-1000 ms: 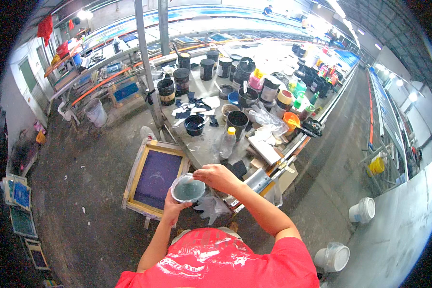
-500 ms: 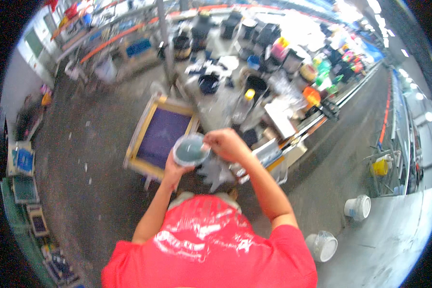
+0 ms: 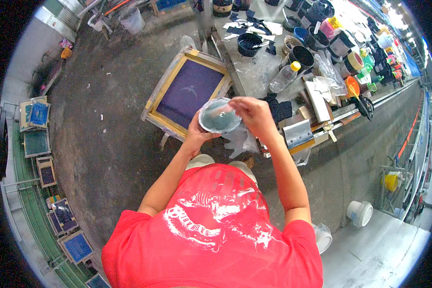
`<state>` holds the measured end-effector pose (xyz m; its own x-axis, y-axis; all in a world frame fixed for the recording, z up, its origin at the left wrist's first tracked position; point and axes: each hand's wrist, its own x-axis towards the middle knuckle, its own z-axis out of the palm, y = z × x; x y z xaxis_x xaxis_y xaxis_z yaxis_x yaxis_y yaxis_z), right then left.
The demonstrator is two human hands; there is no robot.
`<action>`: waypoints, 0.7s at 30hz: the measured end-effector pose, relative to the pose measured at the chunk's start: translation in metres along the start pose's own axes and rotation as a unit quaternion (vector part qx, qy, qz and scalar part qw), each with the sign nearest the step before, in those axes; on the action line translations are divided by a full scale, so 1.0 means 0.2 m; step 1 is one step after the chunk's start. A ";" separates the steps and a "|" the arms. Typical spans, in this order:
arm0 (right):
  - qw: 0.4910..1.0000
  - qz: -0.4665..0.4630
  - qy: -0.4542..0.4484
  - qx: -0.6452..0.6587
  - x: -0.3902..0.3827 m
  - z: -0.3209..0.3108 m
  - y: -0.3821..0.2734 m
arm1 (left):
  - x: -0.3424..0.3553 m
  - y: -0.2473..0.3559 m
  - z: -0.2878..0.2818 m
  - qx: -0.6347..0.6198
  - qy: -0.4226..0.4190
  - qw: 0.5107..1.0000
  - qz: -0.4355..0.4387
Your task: The person mixes a light-colored paste in a small container, then carries a screen-printing frame to a conveyor. They use a squeegee to pull the paste across the screen, depositing it onto blue fabric pieces below.
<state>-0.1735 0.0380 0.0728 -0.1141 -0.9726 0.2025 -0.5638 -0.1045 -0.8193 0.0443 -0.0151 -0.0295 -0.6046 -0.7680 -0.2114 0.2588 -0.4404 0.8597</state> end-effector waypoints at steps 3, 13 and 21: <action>0.994 -0.027 0.055 -0.086 0.03 -0.05 -0.01 | 0.00 0.02 -0.01 -0.004 0.016 1.000 0.003; 0.996 -0.001 0.047 -0.070 0.04 0.02 0.03 | 0.00 -0.05 -0.09 -0.009 0.018 0.999 0.031; 0.999 0.009 0.008 0.048 0.06 0.19 0.01 | -0.04 -0.07 -0.17 -0.013 0.043 0.999 0.031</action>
<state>-0.1448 0.0179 0.0537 -0.1367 -0.9714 0.1941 -0.4811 -0.1062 -0.8702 0.0705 -0.0191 -0.0550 -0.5200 -0.8309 -0.1979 0.3137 -0.4013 0.8605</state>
